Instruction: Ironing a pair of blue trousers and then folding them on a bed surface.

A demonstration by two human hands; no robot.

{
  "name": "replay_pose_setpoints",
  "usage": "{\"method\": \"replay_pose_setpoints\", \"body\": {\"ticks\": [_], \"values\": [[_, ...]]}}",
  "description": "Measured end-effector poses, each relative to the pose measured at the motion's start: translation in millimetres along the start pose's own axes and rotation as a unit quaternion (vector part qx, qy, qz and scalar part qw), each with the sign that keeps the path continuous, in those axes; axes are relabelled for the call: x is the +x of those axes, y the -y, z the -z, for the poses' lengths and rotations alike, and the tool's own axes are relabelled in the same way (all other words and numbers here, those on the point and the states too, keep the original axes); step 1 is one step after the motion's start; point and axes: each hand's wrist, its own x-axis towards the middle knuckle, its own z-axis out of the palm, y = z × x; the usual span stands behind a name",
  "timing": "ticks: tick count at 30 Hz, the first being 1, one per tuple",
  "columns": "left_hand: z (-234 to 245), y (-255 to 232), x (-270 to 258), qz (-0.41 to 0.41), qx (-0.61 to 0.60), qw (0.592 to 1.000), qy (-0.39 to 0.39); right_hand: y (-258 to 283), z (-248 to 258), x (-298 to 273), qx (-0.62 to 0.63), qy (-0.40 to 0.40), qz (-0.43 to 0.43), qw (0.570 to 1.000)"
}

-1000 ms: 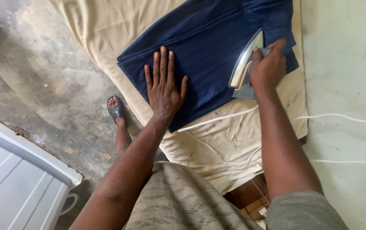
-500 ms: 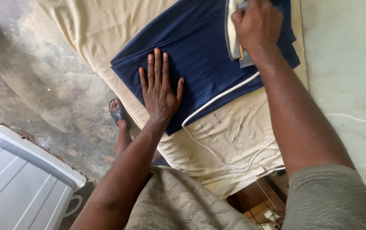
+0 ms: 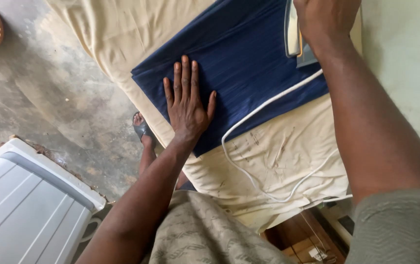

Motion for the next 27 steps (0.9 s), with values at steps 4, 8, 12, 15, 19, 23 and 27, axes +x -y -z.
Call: {"method": "replay_pose_setpoints", "body": {"ticks": [4, 8, 12, 15, 19, 23, 27], "values": [[0, -3, -4, -0.003, -0.019, 1.0, 0.015, 6, 21, -28, -0.024, -0.055, -0.004, 0.998], [1, -4, -2, 0.013, -0.009, 0.999, 0.031, 15, 44, -61, 0.006, -0.078, -0.028, 0.997], [-1, -3, 1, 0.016, -0.011, 0.999, 0.028, 14, 44, -39, 0.0, -0.003, -0.096, 0.995], [-2, -2, -4, 0.009, -0.004, 1.0, 0.029, 17, 43, -12, -0.022, -0.03, -0.05, 0.998], [2, -3, -6, 0.01, -0.012, 1.0, 0.025, 13, 44, -8, -0.044, -0.023, -0.014, 0.999], [-1, -1, 0, 0.012, -0.012, 1.0, 0.017, -4, 45, -51, 0.049, -0.076, -0.005, 0.996], [0, 0, -5, 0.006, -0.016, 1.0, 0.022, -8, 44, -60, 0.051, -0.017, -0.083, 0.995]]}}
